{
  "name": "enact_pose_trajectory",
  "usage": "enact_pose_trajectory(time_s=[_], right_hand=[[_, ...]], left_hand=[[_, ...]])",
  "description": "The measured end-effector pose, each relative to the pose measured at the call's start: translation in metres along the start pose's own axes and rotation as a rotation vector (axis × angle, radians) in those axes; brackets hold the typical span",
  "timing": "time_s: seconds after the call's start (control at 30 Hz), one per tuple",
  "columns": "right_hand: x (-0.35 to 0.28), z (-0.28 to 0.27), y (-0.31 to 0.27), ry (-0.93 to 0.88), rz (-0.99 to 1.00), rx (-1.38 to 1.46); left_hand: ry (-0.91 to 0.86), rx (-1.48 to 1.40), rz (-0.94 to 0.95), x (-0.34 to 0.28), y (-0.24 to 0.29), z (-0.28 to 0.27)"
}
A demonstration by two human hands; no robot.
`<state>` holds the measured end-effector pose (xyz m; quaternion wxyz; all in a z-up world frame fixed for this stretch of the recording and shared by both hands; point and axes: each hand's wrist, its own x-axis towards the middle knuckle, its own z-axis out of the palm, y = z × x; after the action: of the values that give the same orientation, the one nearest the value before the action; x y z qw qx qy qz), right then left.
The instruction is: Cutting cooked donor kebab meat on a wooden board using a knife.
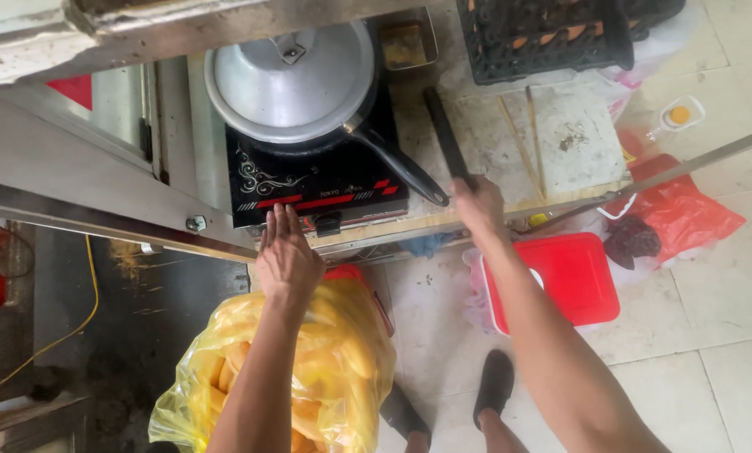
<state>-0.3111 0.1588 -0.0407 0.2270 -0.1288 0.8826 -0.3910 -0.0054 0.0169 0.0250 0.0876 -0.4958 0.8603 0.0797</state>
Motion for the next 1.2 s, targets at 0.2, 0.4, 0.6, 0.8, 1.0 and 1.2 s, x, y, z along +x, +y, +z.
enact_pose_trajectory(time_s=[0.2, 0.4, 0.6, 0.8, 1.0, 1.2], right_hand=[[-0.091, -0.103, -0.017, 0.000, -0.160, -0.138], [-0.119, -0.159, 0.006, 0.002, 0.040, -0.029], [-0.157, -0.262, -0.008, -0.027, 0.138, 0.295], [-0.229, -0.460, -0.048, -0.086, 0.228, 0.235], [-0.258, -0.599, -0.026, -0.071, -0.313, 0.297], [-0.264, -0.573, -0.152, -0.134, -0.341, 0.364]], left_hand=[[-0.033, 0.025, -0.022, 0.000, 0.002, 0.000], [-0.105, 0.009, -0.032, -0.004, 0.010, -0.025], [-0.158, 0.009, -0.041, 0.007, -0.004, -0.005], [-0.074, -0.605, -0.195, -0.078, 0.053, -0.014], [-0.300, -1.168, -0.271, -0.159, 0.143, -0.084], [-0.228, -1.194, -0.106, -0.223, 0.217, -0.216]])
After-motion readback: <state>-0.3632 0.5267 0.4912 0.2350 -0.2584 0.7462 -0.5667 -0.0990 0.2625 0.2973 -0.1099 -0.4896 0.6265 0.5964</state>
